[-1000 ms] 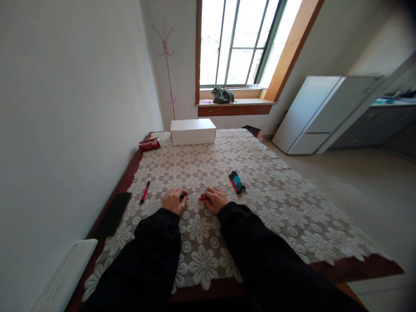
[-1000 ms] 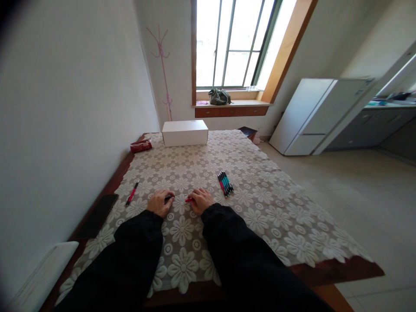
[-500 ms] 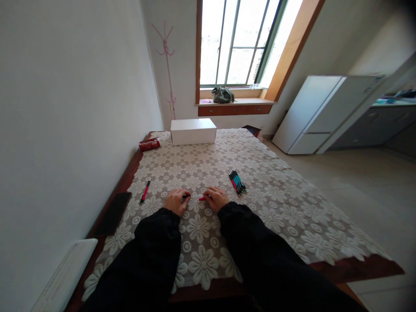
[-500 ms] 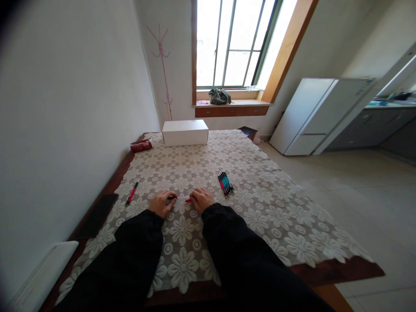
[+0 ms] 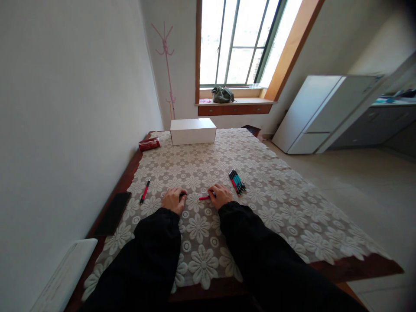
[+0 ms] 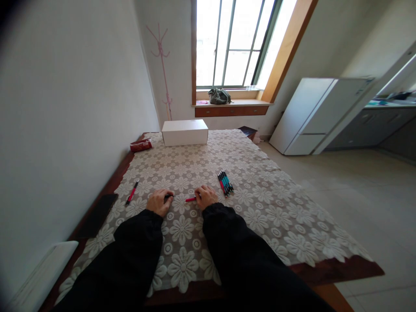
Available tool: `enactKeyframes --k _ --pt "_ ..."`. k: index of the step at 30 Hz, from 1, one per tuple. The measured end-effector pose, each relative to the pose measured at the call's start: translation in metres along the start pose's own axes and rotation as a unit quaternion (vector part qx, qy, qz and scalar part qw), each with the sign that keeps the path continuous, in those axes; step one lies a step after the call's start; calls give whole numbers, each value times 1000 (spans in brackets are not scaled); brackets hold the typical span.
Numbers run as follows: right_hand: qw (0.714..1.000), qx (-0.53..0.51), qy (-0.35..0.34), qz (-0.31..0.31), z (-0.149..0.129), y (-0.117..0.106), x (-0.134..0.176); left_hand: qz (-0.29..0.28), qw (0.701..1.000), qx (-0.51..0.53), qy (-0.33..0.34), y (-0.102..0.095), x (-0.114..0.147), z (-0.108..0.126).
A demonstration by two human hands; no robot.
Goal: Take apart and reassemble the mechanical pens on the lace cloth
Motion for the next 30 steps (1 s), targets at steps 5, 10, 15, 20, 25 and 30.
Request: enactKeyframes --k 5,10,15,20,25,30 --pt "999 -6 -17 40 2 3 1 12 1000 8 -7 3 -2 -7" --pt "999 -7 -8 34 2 3 1 19 1000 21 -6 4 -2 -9" --pt "999 -15 -11 42 3 3 1 21 1000 1 0 3 -2 -7" --pt "995 -47 -67 54 -1 4 1 24 1000 -1 2 2 -1 -5" --pt "987 -72 -137 50 -9 0 2 14 997 45 61 1 -1 0" --pt "975 -96 -199 33 -15 -5 4 -44 983 87 158 -3 1 10"
Point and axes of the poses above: each hand's wrist, its own x-axis away from the middle knuckle, its own y-axis out of the palm, z = x × y, the point moved 1 cm from there along -x, towards the middle knuckle, and after that the axes turned 5 degrees about -y, right-handed, at the moved point
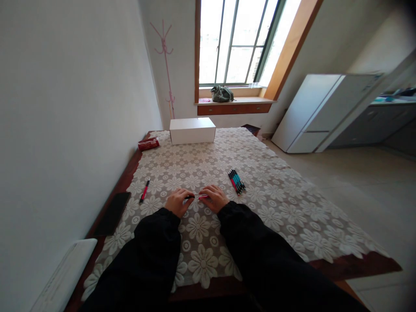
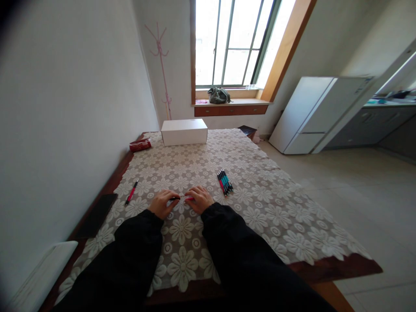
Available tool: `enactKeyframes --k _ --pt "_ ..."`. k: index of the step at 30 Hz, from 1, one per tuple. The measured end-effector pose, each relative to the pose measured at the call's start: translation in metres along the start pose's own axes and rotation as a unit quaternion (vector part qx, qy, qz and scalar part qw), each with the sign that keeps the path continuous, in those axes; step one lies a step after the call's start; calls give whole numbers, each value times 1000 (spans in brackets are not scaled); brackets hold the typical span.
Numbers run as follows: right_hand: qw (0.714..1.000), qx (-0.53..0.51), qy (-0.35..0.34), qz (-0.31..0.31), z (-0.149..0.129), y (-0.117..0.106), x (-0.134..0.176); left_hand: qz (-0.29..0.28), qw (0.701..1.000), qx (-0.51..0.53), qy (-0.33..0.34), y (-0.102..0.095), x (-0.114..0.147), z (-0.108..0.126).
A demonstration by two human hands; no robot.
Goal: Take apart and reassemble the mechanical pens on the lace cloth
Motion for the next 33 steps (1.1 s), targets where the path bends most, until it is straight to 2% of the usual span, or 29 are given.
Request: enactKeyframes --k 5,10,13,33 --pt "1000 -6 -19 -22 -2 -1 0 -30 998 44 31 0 2 3" --pt "999 -7 -35 -31 -3 -1 -1 -10 996 93 6 5 3 0" --pt "999 -4 -32 -37 -2 0 -1 -2 995 104 14 7 2 -1" --pt "1000 4 8 -29 1 3 0 20 998 -12 -56 5 0 -15"
Point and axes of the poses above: each hand's wrist, its own x-axis away from the middle knuckle, its own y-axis out of the palm, z = x × y, the point moved 1 cm from there along -x, towards the middle knuckle, and after that the axes turned 5 degrees about -y, right-handed, at the moved point
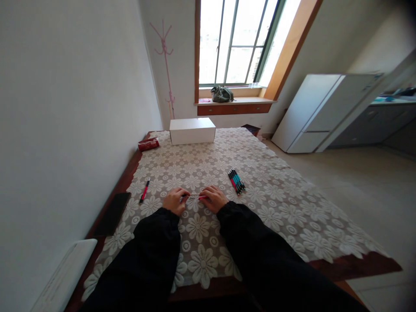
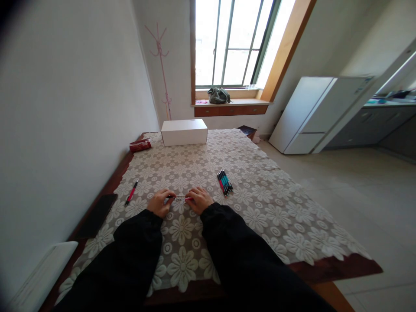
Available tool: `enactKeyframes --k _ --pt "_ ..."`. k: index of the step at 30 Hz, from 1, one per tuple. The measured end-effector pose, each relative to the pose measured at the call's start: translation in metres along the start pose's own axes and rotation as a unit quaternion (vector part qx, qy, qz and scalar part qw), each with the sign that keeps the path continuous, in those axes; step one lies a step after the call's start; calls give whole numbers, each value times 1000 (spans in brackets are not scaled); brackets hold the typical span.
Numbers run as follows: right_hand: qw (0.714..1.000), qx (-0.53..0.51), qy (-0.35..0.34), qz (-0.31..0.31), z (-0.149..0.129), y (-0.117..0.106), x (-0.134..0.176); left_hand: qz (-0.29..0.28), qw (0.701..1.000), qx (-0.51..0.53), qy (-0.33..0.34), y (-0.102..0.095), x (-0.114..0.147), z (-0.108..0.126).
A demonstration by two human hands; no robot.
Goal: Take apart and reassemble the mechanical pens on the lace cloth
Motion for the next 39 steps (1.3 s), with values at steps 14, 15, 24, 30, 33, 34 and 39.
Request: enactKeyframes --k 14,15,24,30,33,34,39 --pt "999 5 -4 35 2 4 1 15 999 -32 16 -1 2 3" --pt "999 5 -7 40 2 4 1 11 999 -30 28 -1 2 3" --pt "999 3 -13 44 2 4 1 10 999 -40 30 3 1 1" --pt "999 1 -16 50 3 4 1 5 999 -38 34 2 0 2" --pt "999 2 -19 50 4 4 1 11 998 -23 51 0 0 5" --pt "999 1 -20 50 4 4 1 14 998 -18 55 -1 0 6" --pt "998 1 -13 56 3 4 1 27 998 -11 49 -2 0 6"
Point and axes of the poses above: each hand's wrist, its own x-axis away from the middle knuckle, its own y-axis out of the palm, z = x × y, the point moved 1 cm from there along -x, towards the middle knuckle, and after that the axes turned 5 degrees about -y, right-handed, at the moved point
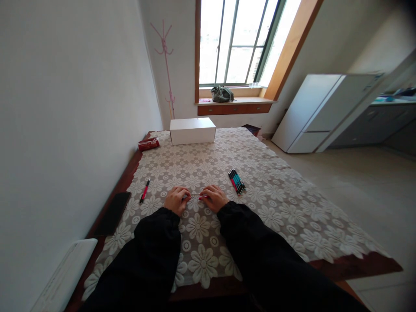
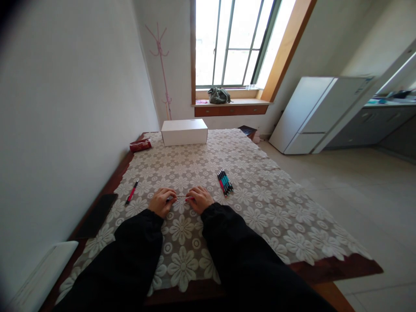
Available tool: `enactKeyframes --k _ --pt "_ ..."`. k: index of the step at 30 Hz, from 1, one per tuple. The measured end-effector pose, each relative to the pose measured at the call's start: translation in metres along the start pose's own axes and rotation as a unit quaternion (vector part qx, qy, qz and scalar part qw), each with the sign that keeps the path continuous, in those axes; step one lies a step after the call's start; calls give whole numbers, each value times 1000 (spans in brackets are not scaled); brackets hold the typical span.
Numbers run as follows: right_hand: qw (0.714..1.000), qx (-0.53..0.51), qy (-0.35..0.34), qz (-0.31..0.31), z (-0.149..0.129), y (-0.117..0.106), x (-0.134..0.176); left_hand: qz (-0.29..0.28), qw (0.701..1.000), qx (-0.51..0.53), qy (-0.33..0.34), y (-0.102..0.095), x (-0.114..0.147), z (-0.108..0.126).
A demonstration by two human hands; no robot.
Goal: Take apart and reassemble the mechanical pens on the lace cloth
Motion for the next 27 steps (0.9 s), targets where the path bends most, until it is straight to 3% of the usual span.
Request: enactKeyframes --k 14,27 --pt "996 34 76 28 7 1 2 -37 999 -32 5 -3 4 5" --pt "999 20 37 11 3 0 1 -40 999 -19 2 -2 3 4"
Point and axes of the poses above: each hand's wrist, its own x-axis away from the middle knuckle, its own y-axis out of the palm, z = x × y, the point moved 1 cm from there along -x, towards the middle knuckle, and after that the axes turned 5 degrees about -y, right-handed, at the moved point
